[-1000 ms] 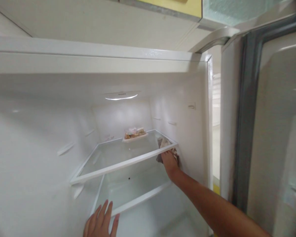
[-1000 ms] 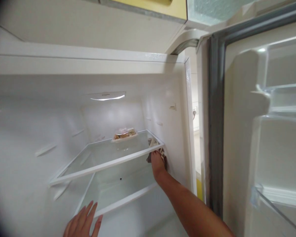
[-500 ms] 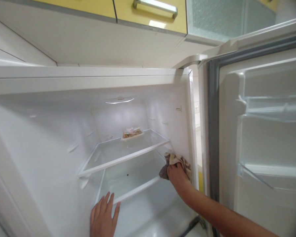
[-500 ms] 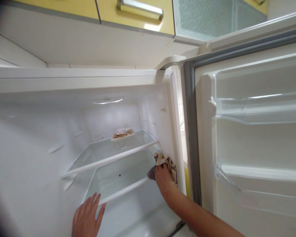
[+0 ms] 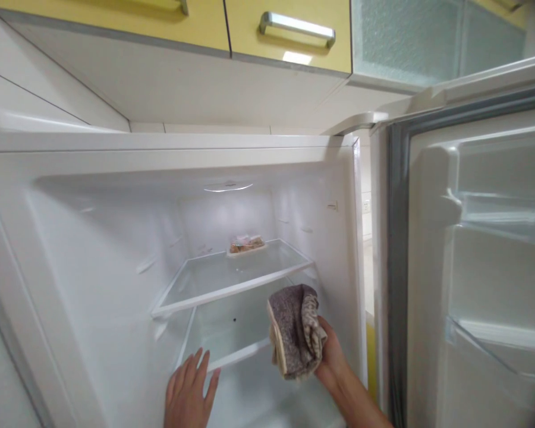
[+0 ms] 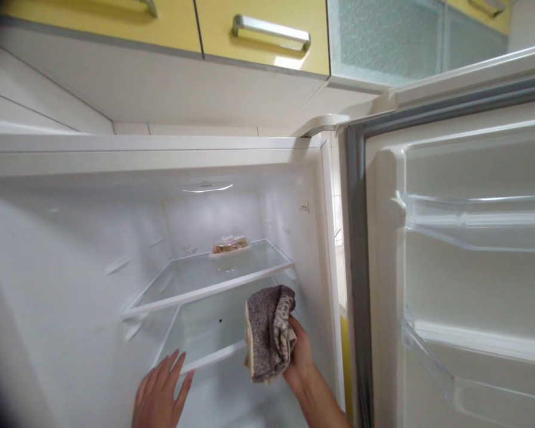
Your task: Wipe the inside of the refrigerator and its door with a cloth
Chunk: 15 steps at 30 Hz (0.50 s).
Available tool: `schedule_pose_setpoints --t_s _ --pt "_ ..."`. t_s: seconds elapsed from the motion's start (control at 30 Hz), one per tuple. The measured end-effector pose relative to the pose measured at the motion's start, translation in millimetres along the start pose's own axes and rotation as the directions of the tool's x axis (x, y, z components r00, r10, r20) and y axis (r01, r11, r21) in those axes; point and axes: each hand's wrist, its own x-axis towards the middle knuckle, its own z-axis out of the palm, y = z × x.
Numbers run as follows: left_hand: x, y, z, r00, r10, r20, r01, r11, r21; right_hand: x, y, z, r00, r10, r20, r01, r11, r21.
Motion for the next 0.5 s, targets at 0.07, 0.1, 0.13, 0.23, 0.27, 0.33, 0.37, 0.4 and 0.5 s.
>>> schedule_pose_setpoints --t_s 0.07,0.1,0.13,0.23,0.27,0.33,0.37,0.4,0.5 --pt "-0.6 -0.6 0.2 1.000 -0.005 0.001 0.005 1.000 0.004 1.1 5.6 8.4 0.998 0.026 0.062 -0.039 0.975 0.220" --pt "-1.3 -0.8 0.5 1.000 -0.010 0.001 0.010 1.000 0.004 3.1 6.4 12.6 0.997 0.016 0.082 -0.041 0.949 0.312" --pt "-2.2 -1.1 1.1 1.000 -0.015 0.002 0.015 1.000 0.002 6.2 5.5 16.8 0.995 0.001 0.096 -0.038 0.919 0.392" --pt "-6.2 -1.6 3.9 0.999 -0.031 0.011 0.031 0.999 -0.028 22.4 -7.8 29.8 0.994 -0.043 0.102 -0.019 0.838 0.545" --pt "-7.4 -1.6 4.6 0.999 -0.051 0.020 0.052 0.997 -0.052 30.1 -15.0 34.5 0.993 -0.063 0.100 -0.005 0.822 0.569" --pt "-8.2 -0.6 3.9 0.988 -0.142 0.062 0.150 0.979 -0.139 47.8 -30.1 44.1 0.990 -0.111 0.087 0.041 0.816 0.577" --pt "-6.8 0.5 1.6 0.972 -0.213 0.103 0.230 0.950 -0.210 57.3 -36.4 48.5 0.989 -0.132 0.068 0.071 0.820 0.567" --pt "-3.5 2.1 -2.4 0.943 -0.292 0.159 0.327 0.896 -0.300 66.6 -40.9 52.0 0.988 -0.150 0.044 0.100 0.823 0.559" --pt "22.7 8.7 -24.9 0.766 -0.525 0.370 0.631 0.504 -0.590 90.7 -40.9 54.9 0.982 -0.187 -0.024 0.168 0.810 0.562"
